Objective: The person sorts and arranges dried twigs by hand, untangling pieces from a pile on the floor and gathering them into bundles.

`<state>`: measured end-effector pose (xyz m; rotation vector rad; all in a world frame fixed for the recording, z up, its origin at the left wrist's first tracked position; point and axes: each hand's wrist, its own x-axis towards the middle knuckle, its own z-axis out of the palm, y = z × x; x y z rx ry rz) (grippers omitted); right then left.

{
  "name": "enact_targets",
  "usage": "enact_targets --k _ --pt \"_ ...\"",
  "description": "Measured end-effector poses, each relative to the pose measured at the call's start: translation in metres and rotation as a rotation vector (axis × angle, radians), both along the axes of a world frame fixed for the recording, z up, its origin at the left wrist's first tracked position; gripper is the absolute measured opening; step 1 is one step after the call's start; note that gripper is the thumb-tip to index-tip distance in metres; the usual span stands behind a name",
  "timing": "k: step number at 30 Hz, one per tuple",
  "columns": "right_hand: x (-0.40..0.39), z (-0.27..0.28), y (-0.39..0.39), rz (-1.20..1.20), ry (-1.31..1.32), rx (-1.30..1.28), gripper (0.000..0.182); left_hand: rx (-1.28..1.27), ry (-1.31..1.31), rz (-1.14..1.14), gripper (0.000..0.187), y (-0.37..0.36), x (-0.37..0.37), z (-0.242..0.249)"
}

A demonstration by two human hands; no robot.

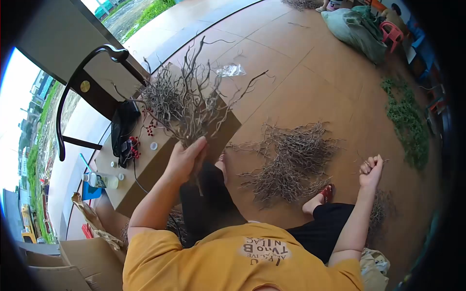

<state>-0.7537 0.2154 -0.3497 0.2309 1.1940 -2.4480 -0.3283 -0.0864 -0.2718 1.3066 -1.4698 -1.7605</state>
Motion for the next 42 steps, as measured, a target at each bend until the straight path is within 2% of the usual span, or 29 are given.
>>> enact_targets --k 1,2,4,6,7,8,9,10,11,12,14,15,18,20,22,24,25,27,28,30,31,32,34,36,37,39,42 --pt "0.013 -0.002 -0.010 0.109 -0.066 0.019 0.028 -0.178 -0.120 -0.001 0.032 -0.026 0.007 0.014" --pt "0.025 -0.005 -0.016 0.209 -0.132 0.041 0.027 -0.273 -0.069 0.061 0.034 -0.073 0.020 -0.009" --pt "0.036 -0.003 -0.030 0.264 -0.134 0.013 0.026 -0.579 -0.441 0.139 0.038 -0.152 0.033 -0.012" --pt "0.032 -0.005 -0.037 0.387 -0.114 -0.096 0.025 -1.097 -0.646 0.337 0.047 -0.202 0.031 -0.011" --pt "0.034 -0.001 -0.039 0.469 -0.108 -0.202 0.025 -1.133 -0.911 0.402 0.057 -0.236 0.038 -0.025" --pt "0.036 0.000 -0.043 0.499 -0.054 -0.291 0.024 -0.937 -1.110 0.347 0.069 -0.230 0.026 -0.009" --pt "0.039 0.001 -0.046 0.538 -0.004 -0.362 0.024 -0.834 -1.259 0.323 0.076 -0.245 0.023 -0.019" --pt "0.042 0.005 -0.047 0.569 0.007 -0.391 0.024 -0.794 -1.409 0.243 0.084 -0.281 0.035 -0.050" --pt "0.044 0.004 -0.050 0.548 -0.022 -0.414 0.024 -0.569 -1.477 0.212 0.099 -0.272 0.021 -0.052" --pt "0.043 -0.001 -0.051 0.601 -0.003 -0.441 0.024 -0.413 -1.601 0.034 0.117 -0.388 0.065 -0.138" --pt "0.047 -0.001 -0.055 0.644 0.018 -0.473 0.024 -0.367 -1.472 0.216 0.130 -0.408 0.078 -0.176" --pt "0.049 -0.001 -0.056 0.667 0.032 -0.470 0.025 -0.412 -1.393 0.267 0.130 -0.404 0.065 -0.179" --pt "0.049 -0.001 -0.057 0.741 0.052 -0.499 0.026 -0.524 -1.166 0.461 0.130 -0.394 0.068 -0.164" --pt "0.051 0.005 -0.057 0.776 0.045 -0.515 0.024 -0.654 -1.037 0.474 0.127 -0.391 0.076 -0.145" --pt "0.047 0.015 -0.048 0.733 0.186 -0.093 0.022 -0.686 -1.031 0.582 0.121 -0.392 0.088 -0.129" --pt "0.031 0.015 -0.033 0.702 0.301 0.308 0.021 -0.823 -1.052 0.525 0.107 -0.378 0.098 -0.103" --pt "0.015 0.011 -0.019 0.687 0.364 0.494 0.021 -0.919 -0.950 0.443 0.097 -0.357 0.094 -0.091" --pt "-0.035 -0.002 0.024 0.660 0.480 0.846 0.025 -1.098 -0.723 0.270 0.078 -0.284 0.064 -0.065" --pt "-0.058 -0.019 0.047 0.416 0.664 1.122 0.033 -1.063 -0.652 0.170 0.069 -0.243 0.049 -0.056" --pt "-0.127 -0.041 0.116 0.305 0.726 1.668 0.049 -0.981 -0.499 -0.026 0.053 -0.156 0.009 -0.045" --pt "-0.160 -0.062 0.160 0.213 0.842 1.956 0.057 -0.974 -0.531 -0.132 0.047 -0.117 -0.015 -0.044" --pt "-0.182 -0.076 0.201 0.266 0.729 2.082 0.067 -0.966 -0.560 -0.233 0.042 -0.086 -0.034 -0.044" --pt "-0.185 -0.082 0.250 0.336 0.416 2.436 0.081 -1.176 -0.645 -0.565 0.039 -0.059 -0.067 -0.073" --pt "-0.184 -0.088 0.284 0.334 0.084 2.421 0.093 -1.207 -0.662 -0.793 0.036 -0.030 -0.110 -0.113" --pt "-0.197 -0.101 0.303 0.382 0.054 2.456 0.089 -1.160 -0.674 -0.872 0.033 -0.020 -0.131 -0.140" --pt "-0.219 -0.140 0.342 0.486 -0.014 2.531 0.083 -1.160 -0.628 -1.127 0.042 -0.003 -0.175 -0.203" --pt "-0.219 -0.169 0.325 0.600 0.209 2.382 0.065 -1.243 -0.485 -1.535 0.053 0.043 -0.239 -0.288"
